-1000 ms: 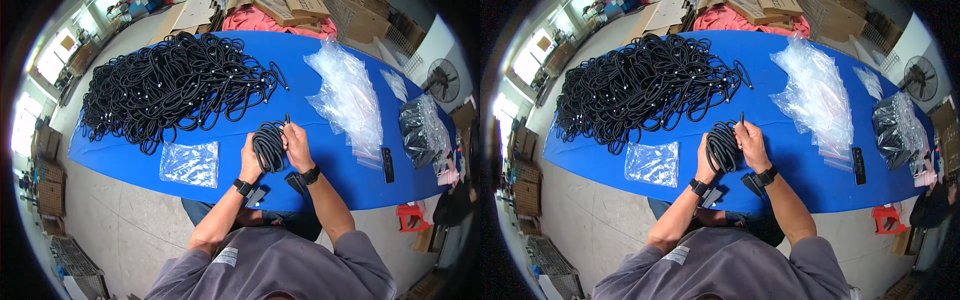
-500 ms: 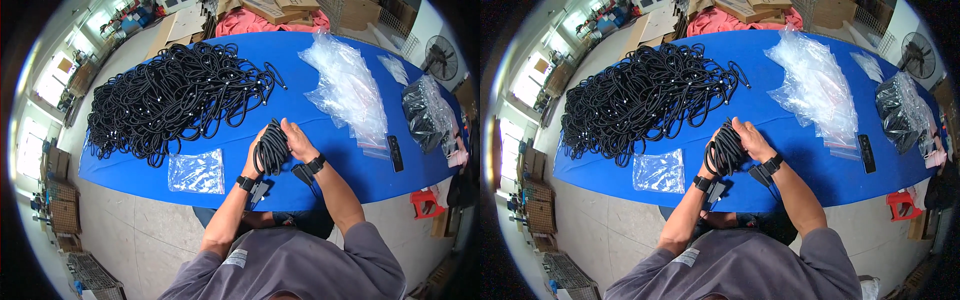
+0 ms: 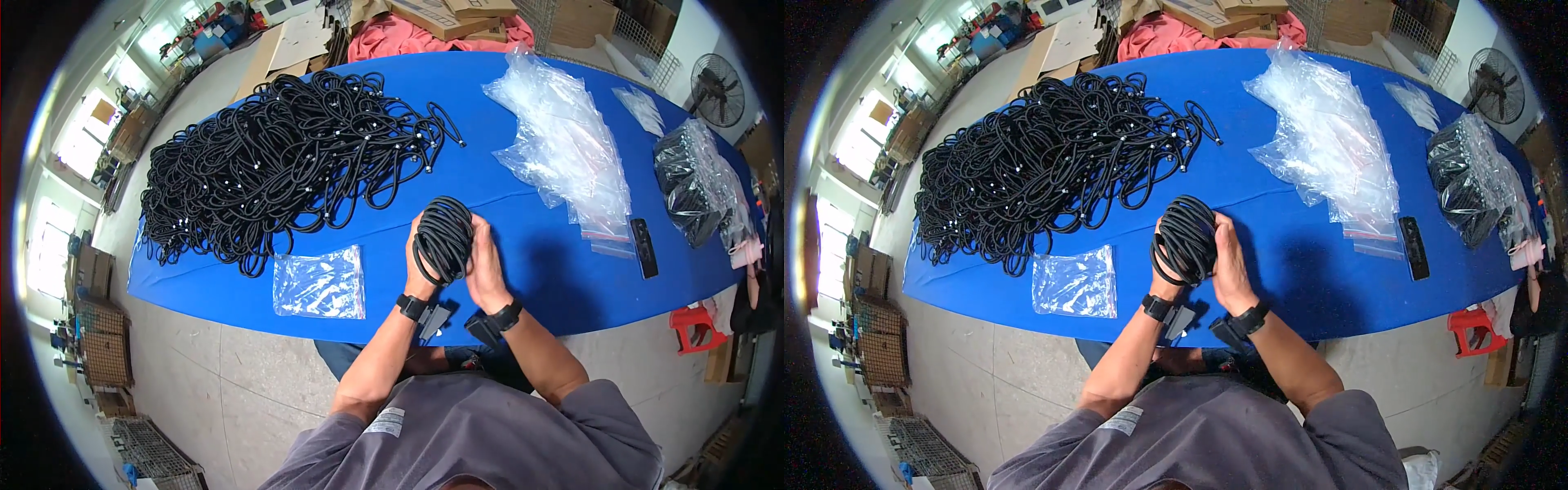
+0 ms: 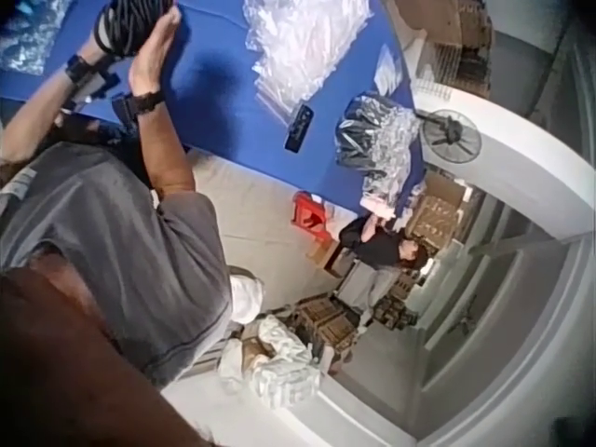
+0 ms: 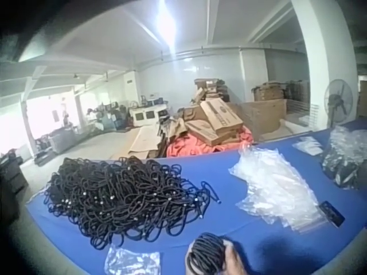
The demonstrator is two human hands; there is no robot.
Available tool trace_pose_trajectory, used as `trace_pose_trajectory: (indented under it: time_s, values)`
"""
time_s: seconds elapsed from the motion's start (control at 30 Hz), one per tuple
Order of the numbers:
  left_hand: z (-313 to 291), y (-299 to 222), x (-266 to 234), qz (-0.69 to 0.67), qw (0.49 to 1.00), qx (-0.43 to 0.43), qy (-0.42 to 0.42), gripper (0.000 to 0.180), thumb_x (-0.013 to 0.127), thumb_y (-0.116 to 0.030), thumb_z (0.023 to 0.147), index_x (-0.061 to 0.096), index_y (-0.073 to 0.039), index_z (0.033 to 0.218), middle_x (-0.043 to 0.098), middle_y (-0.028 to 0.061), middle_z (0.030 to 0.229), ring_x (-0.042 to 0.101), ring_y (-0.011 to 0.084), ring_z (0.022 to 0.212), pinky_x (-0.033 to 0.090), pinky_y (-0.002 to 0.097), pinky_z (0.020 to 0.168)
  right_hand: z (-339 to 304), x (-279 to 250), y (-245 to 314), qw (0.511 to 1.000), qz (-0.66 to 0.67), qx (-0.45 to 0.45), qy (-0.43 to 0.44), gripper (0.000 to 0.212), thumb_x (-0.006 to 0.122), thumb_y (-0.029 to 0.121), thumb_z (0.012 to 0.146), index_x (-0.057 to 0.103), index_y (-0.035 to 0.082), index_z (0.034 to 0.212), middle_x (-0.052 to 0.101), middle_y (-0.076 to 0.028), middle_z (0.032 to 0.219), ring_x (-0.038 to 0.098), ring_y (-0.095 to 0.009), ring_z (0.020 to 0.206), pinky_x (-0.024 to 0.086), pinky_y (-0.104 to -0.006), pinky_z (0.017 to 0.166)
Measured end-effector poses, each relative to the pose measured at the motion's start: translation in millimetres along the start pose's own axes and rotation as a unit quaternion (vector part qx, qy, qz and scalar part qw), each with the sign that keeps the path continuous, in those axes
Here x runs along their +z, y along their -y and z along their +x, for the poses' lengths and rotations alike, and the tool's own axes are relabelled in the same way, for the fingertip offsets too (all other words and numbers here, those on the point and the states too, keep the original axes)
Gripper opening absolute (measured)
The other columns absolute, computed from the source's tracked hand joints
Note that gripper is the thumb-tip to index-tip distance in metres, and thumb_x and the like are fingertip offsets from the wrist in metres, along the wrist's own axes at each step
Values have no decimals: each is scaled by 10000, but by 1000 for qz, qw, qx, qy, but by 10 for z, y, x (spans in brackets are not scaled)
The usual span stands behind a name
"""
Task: The person gathers black cords by hand, places them into a plastic bag, and seals it before repeating the process with a new bag.
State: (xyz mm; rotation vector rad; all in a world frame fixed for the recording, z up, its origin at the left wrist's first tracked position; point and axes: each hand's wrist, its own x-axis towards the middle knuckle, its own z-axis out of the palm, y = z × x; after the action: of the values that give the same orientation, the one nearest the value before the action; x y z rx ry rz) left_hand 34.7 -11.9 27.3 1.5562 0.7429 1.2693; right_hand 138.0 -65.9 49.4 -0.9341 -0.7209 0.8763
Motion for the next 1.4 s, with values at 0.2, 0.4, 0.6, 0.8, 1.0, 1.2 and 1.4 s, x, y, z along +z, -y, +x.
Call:
trace_pose_trajectory:
  time_s: [0.2, 0.4, 0.6, 0.8, 1.0, 1.2, 1.4]
  values:
    - [-3, -250, 105, -45, 998, 33, -21, 458, 679, -154, 960, 518, 14, 1355, 644, 114, 1285, 629, 177, 1145, 517, 304, 968, 68, 4, 179, 982, 155, 104, 35, 565, 434, 526, 1072, 571, 23, 1289, 660, -71, 1153, 610, -139, 1109, 455, -290, 1028]
    - [-101, 414, 6, 53, 998, -42, -10, 403, 650, -160, 974, 537, 9, 1322, 663, 103, 1245, 642, 182, 1122, 524, 305, 957, 170, -25, 24, 981, 126, 149, 6, 512, 468, 443, 1081, 599, -15, 1267, 670, -101, 1156, 611, -141, 1073, 466, -296, 992]
    - [-52, 276, 106, -42, 997, -39, -61, 380, 627, -133, 975, 539, 4, 1318, 680, 86, 1185, 654, 176, 1077, 529, 302, 943, 127, -50, 432, 961, -202, -139, 129, 735, 663, 354, 953, 377, -36, 1507, 516, -171, 1444, 536, -248, 1308, 408, -336, 1117]
    - [-34, 168, 138, -327, 930, -141, -90, 420, 639, -81, 952, 524, 7, 1346, 675, 87, 1205, 643, 174, 1099, 513, 303, 980, -35, -6, 519, 852, -449, -230, 141, 1040, 827, 195, 782, 205, -28, 1586, 376, -229, 1560, 462, -314, 1389, 384, -351, 1147]
    - [-112, -161, 140, -26, 996, -58, -64, 576, 684, -48, 908, 459, 6, 1435, 620, 122, 1330, 610, 220, 1196, 481, 335, 1042, 215, -170, 252, 951, -233, -130, 156, 998, 777, -22, 782, 188, -4, 1588, 430, -219, 1536, 493, -283, 1359, 436, -359, 1106]
    - [-127, -3, 76, 17, 998, -36, -41, 740, 739, -54, 854, 386, 1, 1502, 555, 154, 1416, 557, 264, 1290, 439, 366, 1097, 152, -3, 162, 977, -146, -135, 75, 849, 714, -88, 822, 295, 2, 1556, 519, -176, 1467, 560, -207, 1264, 485, -315, 1043]
    - [-81, -307, -115, -7, 997, -35, 62, 1018, 859, -206, 747, 277, -6, 1558, 482, 203, 1452, 504, 317, 1327, 400, 400, 1129, 263, -166, 39, 948, -285, -125, 65, 608, 702, -36, 855, 496, -8, 1427, 637, -122, 1299, 623, -178, 1152, 503, -301, 999]
